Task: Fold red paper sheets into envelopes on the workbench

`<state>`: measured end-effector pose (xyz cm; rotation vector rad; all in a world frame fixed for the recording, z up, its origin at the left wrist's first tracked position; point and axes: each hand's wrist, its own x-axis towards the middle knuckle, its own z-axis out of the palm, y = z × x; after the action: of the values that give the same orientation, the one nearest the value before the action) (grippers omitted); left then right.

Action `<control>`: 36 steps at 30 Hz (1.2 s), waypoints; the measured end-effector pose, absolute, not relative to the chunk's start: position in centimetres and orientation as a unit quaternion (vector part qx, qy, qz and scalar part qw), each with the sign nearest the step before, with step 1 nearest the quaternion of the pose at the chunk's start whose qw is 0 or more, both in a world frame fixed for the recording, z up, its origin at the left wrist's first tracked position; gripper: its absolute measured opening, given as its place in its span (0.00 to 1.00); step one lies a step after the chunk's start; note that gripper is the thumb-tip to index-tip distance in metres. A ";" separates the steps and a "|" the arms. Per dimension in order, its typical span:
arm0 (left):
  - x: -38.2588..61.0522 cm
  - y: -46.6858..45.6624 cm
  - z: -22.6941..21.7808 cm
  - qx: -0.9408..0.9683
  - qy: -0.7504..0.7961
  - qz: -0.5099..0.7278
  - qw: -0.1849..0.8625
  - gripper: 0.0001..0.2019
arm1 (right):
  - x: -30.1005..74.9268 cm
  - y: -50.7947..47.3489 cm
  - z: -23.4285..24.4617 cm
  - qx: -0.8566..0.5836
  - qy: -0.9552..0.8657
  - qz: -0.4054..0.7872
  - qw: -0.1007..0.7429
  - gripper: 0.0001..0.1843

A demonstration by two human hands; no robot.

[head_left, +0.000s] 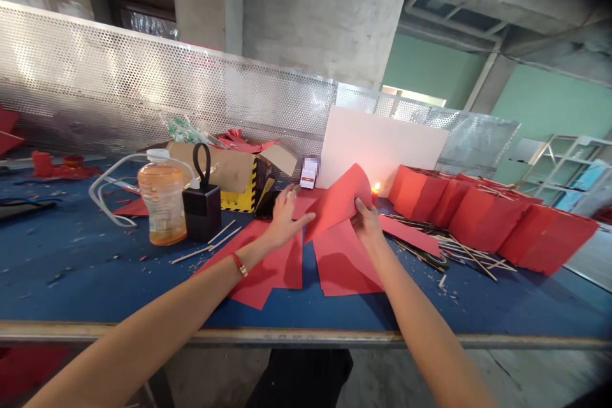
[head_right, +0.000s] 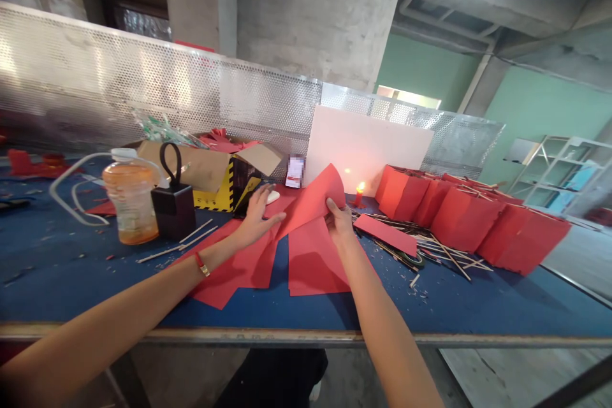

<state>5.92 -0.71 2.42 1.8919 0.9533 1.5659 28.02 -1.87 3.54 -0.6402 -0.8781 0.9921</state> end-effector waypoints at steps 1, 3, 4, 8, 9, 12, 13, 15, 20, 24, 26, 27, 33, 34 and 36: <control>6.2 -1.5 2.4 0.725 0.305 0.540 0.300 0.40 | 27.9 -1.9 3.6 -0.287 -0.399 0.441 0.751 0.20; 6.7 -2.7 2.0 0.781 0.229 0.454 0.361 0.48 | 27.6 -2.2 3.8 -0.283 -0.404 0.422 0.761 0.21; 6.9 -3.1 1.8 0.804 0.206 0.422 0.365 0.53 | 27.4 -2.4 3.8 -0.285 -0.409 0.416 0.761 0.21; 7.5 -2.8 0.9 0.847 0.144 0.400 0.319 0.63 | 26.5 -2.6 3.9 -0.296 -0.440 0.421 0.736 0.26; 7.5 -2.5 0.8 0.844 0.129 0.410 0.321 0.61 | 26.4 -2.5 3.9 -0.290 -0.445 0.425 0.733 0.28; 7.5 -1.8 0.9 0.816 0.090 0.442 0.362 0.55 | 26.5 -2.4 3.9 -0.271 -0.454 0.416 0.740 0.30; 7.5 -1.7 1.0 0.806 0.084 0.450 0.375 0.54 | 26.6 -2.4 4.0 -0.267 -0.456 0.410 0.743 0.31; 7.3 -1.6 1.3 0.795 0.088 0.455 0.390 0.54 | 27.0 -2.5 4.2 -0.266 -0.463 0.403 0.743 0.31; 7.2 -2.5 2.1 0.787 0.117 0.437 0.420 0.55 | 27.6 -2.9 4.2 -0.267 -0.513 0.394 0.714 0.30; 7.1 -4.2 2.7 0.754 0.136 0.381 0.518 0.60 | 27.5 -3.0 3.7 -0.277 -0.600 0.440 0.609 0.27; 7.1 -4.6 2.7 0.689 0.192 0.380 0.587 0.50 | 27.3 -3.0 3.7 -0.287 -0.611 0.462 0.575 0.24; 7.2 -4.7 2.8 0.645 0.219 0.401 0.612 0.43 | 27.3 -3.0 3.7 -0.289 -0.603 0.470 0.577 0.24; 6.8 -2.5 3.6 0.430 0.308 0.592 0.608 0.20 | 28.7 -2.1 4.4 -0.290 -0.477 0.467 0.686 0.25; 6.5 -2.1 3.8 0.419 0.323 0.594 0.606 0.19 | 29.2 -1.8 4.4 -0.303 -0.456 0.455 0.702 0.24; 5.8 -1.3 4.2 0.415 0.347 0.576 0.612 0.19 | 30.4 -1.2 4.2 -0.351 -0.419 0.426 0.721 0.23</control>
<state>5.75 -1.32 4.23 0.9567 0.8015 1.3292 30.43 -1.24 4.22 -0.7762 -0.9263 0.9421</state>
